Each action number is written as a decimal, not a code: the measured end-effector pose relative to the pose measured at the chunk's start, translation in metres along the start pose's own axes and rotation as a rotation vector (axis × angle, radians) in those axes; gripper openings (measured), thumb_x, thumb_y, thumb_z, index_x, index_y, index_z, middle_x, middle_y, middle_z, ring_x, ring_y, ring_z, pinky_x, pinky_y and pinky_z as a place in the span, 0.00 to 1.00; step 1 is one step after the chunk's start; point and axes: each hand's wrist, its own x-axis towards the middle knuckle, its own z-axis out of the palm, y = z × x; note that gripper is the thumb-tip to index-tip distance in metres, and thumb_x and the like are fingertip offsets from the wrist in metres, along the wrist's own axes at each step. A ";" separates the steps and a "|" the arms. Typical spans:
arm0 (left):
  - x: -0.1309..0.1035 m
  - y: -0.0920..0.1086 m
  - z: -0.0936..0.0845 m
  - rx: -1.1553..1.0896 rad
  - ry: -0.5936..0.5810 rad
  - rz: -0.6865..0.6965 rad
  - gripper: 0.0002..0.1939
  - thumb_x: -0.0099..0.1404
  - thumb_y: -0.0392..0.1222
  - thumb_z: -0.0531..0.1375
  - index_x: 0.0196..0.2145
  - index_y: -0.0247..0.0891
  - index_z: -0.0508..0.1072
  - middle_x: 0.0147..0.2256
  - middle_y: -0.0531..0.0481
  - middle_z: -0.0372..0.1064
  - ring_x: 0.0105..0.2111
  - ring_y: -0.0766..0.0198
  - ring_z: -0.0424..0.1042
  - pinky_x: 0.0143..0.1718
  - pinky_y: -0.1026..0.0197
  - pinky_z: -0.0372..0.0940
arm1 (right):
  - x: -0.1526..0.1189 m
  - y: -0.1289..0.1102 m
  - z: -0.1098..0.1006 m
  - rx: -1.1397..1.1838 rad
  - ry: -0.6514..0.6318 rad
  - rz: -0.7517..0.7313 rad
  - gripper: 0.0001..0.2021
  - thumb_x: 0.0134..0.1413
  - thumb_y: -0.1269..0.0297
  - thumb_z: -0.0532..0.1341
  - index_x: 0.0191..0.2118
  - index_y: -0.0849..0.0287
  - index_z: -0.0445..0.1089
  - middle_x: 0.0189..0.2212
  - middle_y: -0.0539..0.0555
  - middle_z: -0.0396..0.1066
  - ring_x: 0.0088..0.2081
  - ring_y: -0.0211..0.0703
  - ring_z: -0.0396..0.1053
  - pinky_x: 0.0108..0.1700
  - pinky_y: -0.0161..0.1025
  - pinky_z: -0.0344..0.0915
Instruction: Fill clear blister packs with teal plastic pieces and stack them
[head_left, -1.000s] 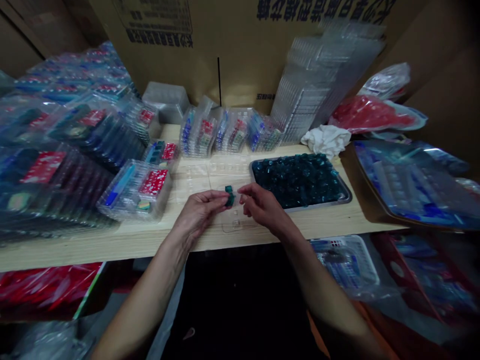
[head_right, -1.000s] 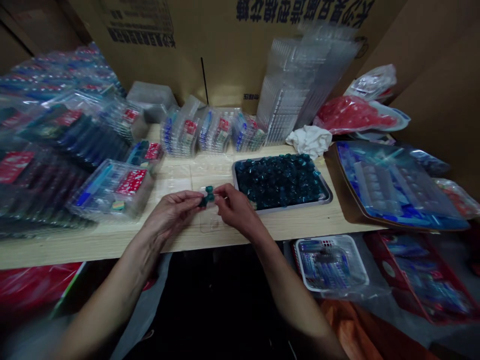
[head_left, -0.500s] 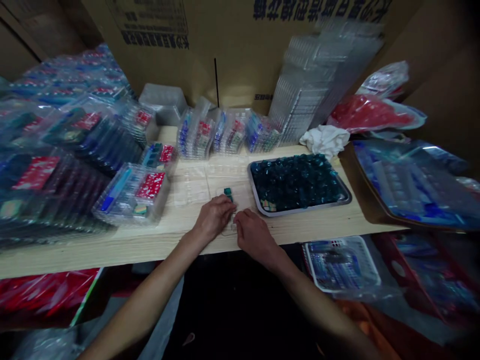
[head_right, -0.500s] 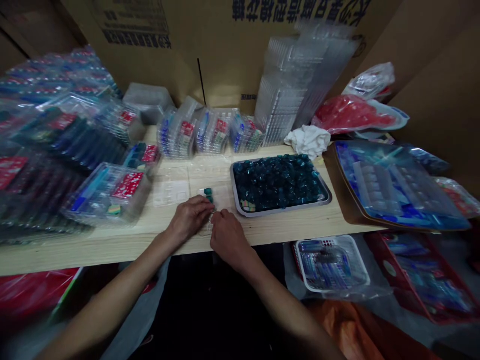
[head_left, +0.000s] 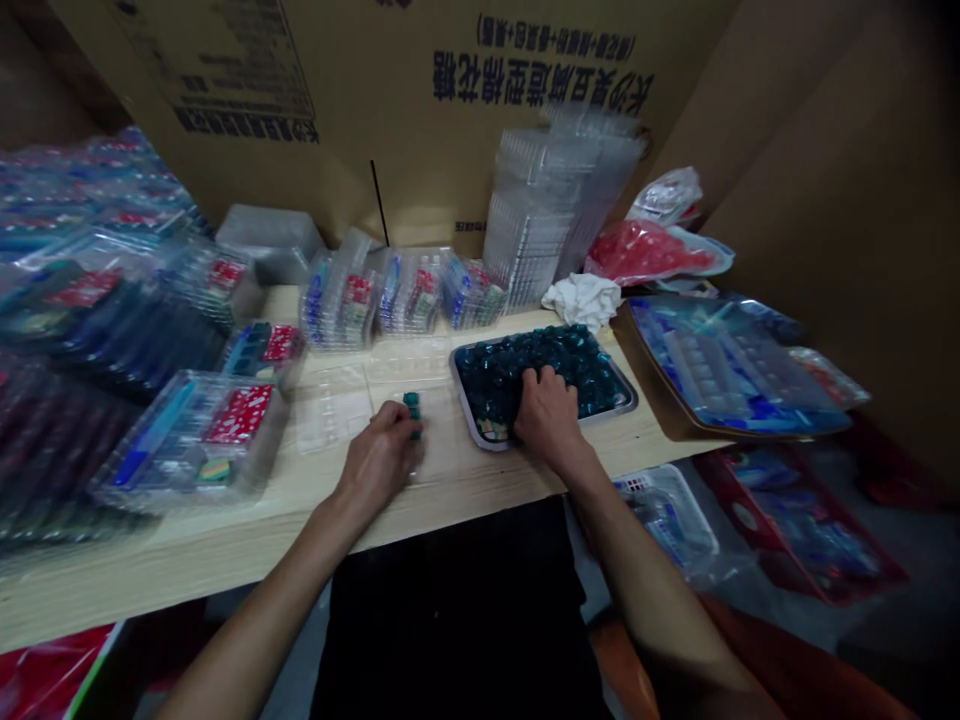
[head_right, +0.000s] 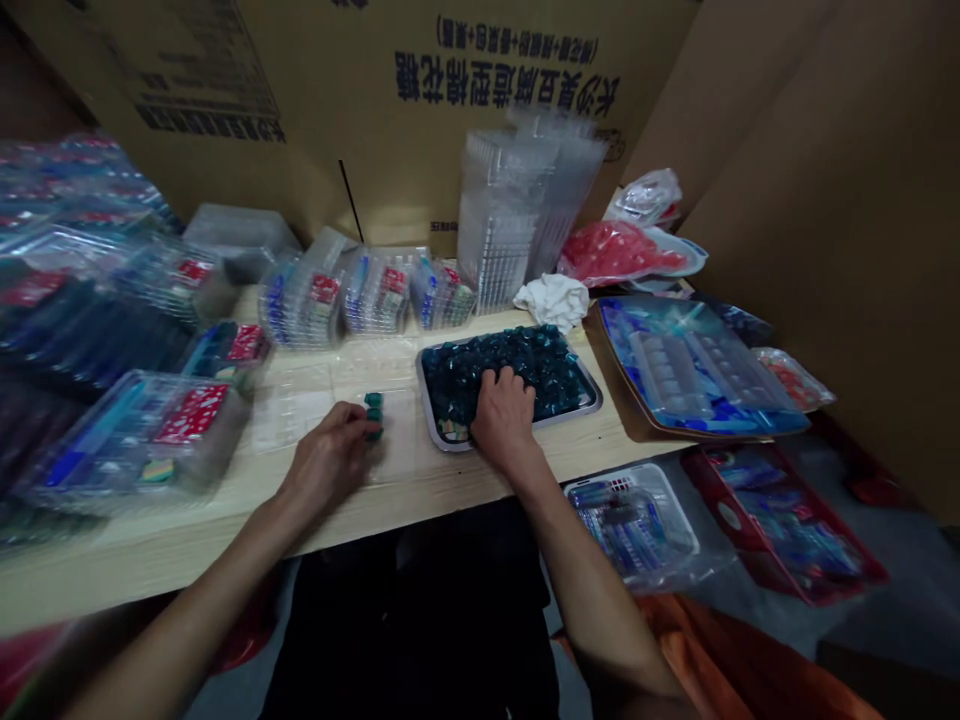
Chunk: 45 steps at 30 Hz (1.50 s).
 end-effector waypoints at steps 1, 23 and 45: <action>0.007 0.009 0.000 0.004 0.008 0.017 0.13 0.62 0.32 0.55 0.39 0.39 0.78 0.39 0.46 0.68 0.38 0.59 0.70 0.38 0.60 0.66 | 0.003 0.002 0.002 0.003 -0.009 -0.010 0.11 0.53 0.76 0.55 0.43 0.65 0.66 0.42 0.68 0.67 0.43 0.56 0.66 0.44 0.47 0.58; 0.070 0.070 0.024 -0.955 -0.025 -0.423 0.11 0.54 0.37 0.64 0.37 0.39 0.81 0.26 0.54 0.74 0.27 0.67 0.70 0.30 0.66 0.63 | -0.003 -0.018 -0.005 0.722 0.089 -0.170 0.04 0.54 0.69 0.52 0.29 0.56 0.61 0.23 0.48 0.64 0.25 0.38 0.61 0.30 0.35 0.52; 0.029 0.052 -0.008 -1.104 0.157 -0.601 0.13 0.51 0.42 0.68 0.35 0.35 0.80 0.30 0.49 0.78 0.30 0.64 0.74 0.35 0.63 0.67 | -0.022 -0.072 -0.002 0.919 -0.038 -0.179 0.03 0.55 0.65 0.55 0.35 0.57 0.62 0.24 0.48 0.67 0.26 0.39 0.66 0.31 0.34 0.57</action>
